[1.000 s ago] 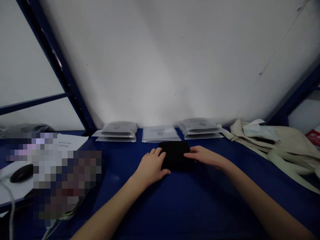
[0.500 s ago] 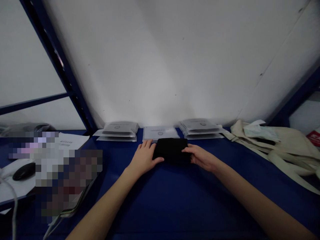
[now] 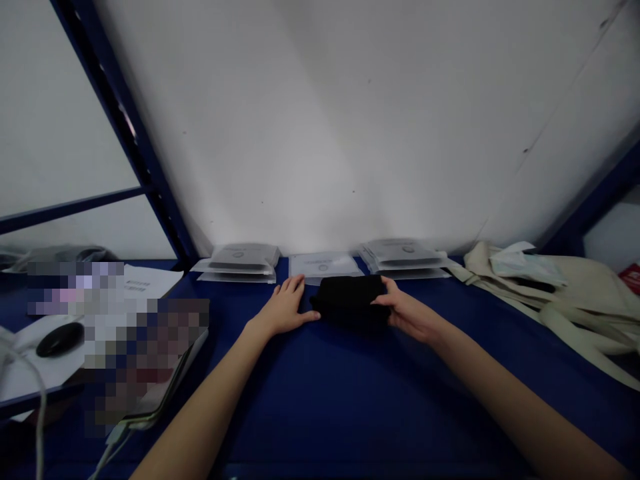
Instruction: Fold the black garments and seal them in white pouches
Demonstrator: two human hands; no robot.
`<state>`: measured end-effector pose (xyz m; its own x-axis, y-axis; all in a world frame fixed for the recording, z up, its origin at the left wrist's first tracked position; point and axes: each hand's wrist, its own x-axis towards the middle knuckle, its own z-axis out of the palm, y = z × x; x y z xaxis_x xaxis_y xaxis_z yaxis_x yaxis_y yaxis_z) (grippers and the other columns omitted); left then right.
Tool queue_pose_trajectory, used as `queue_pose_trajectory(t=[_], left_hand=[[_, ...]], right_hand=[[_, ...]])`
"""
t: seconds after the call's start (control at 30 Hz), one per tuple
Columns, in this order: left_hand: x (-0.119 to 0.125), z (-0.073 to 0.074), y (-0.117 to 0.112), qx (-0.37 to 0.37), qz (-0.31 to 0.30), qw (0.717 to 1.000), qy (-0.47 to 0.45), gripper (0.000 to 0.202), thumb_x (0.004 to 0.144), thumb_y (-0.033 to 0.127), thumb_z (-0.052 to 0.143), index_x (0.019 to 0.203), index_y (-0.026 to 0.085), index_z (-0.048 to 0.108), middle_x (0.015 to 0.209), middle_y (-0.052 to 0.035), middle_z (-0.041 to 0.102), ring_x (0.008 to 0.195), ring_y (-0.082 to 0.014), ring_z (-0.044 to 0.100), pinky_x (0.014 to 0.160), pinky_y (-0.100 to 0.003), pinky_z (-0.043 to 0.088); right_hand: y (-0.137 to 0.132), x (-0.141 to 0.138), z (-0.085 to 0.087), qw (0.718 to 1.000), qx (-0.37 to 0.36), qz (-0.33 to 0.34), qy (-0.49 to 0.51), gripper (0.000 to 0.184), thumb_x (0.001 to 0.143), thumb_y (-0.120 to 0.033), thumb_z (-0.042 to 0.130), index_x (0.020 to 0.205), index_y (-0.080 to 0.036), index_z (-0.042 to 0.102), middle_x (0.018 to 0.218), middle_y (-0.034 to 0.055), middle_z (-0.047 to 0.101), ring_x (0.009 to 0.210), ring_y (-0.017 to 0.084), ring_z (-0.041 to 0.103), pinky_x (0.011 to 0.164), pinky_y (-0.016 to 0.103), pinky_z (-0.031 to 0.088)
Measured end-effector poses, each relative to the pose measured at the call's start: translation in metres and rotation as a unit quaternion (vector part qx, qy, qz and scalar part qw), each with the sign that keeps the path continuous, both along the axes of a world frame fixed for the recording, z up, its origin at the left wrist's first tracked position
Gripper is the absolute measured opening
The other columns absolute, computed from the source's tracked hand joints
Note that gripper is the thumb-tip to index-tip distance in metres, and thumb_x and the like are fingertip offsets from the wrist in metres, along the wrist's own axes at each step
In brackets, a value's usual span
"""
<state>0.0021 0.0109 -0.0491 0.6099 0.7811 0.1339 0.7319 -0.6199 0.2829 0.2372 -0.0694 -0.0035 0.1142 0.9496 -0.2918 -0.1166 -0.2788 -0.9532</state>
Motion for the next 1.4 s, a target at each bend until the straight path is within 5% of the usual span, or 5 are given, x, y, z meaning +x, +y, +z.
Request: queue_pose_trajectory(t=[0.4,0.73,0.97,1.1,1.4], left_hand=[[0.007,0.004,-0.008,-0.007,-0.038,0.997,-0.068,0.082,0.077,0.054,0.055,0.141,0.012,0.025,0.149,-0.0170,0.020,0.138,-0.0279,0.020,0.111,-0.041,0.024],[0.006,0.004,-0.007,-0.027,-0.051,0.988,-0.145,0.076,0.074,0.047,0.063,0.138,0.018,0.032,0.143,-0.0123,0.033,0.128,-0.0255,0.039,0.108,-0.041,0.031],[-0.002,0.013,-0.005,-0.090,-0.028,0.994,-0.057,0.083,0.076,0.055,0.056,0.143,0.016,0.027,0.152,-0.0139,0.017,0.139,-0.0282,0.018,0.111,-0.044,0.021],[-0.002,0.020,-0.008,-0.125,0.027,0.986,-0.111,0.066,0.088,0.060,0.027,0.138,0.018,0.036,0.150,-0.0090,0.025,0.138,-0.0225,0.023,0.112,-0.039,0.022],[0.022,0.008,-0.010,0.036,0.028,0.996,-0.081,0.047,0.092,0.041,0.030,0.128,0.018,0.051,0.146,-0.0094,0.036,0.135,-0.0239,0.030,0.109,-0.044,0.026]], right_hand=[[0.007,-0.015,-0.017,0.991,0.063,-0.041,0.109,0.057,0.067,-0.004,0.052,0.116,-0.029,0.038,0.112,0.0052,0.056,0.090,0.016,0.061,0.071,0.027,0.052],[0.020,-0.015,-0.023,0.990,0.041,0.088,0.104,0.042,0.071,-0.011,0.053,0.111,-0.022,0.048,0.116,0.0068,0.060,0.096,0.018,0.061,0.072,0.026,0.050],[0.027,-0.007,-0.025,0.999,0.026,-0.034,-0.019,0.066,0.075,-0.021,0.063,0.131,-0.025,0.027,0.110,0.0069,0.060,0.088,0.016,0.062,0.074,0.028,0.050],[0.031,-0.007,-0.032,0.984,0.097,0.004,-0.147,0.045,0.074,-0.015,0.056,0.118,-0.022,0.050,0.106,0.0045,0.062,0.092,0.018,0.060,0.086,0.031,0.046],[0.034,-0.009,-0.035,0.985,0.100,0.032,-0.134,0.047,0.070,-0.009,0.051,0.114,-0.022,0.062,0.117,0.0031,0.064,0.101,0.018,0.059,0.092,0.032,0.042]])
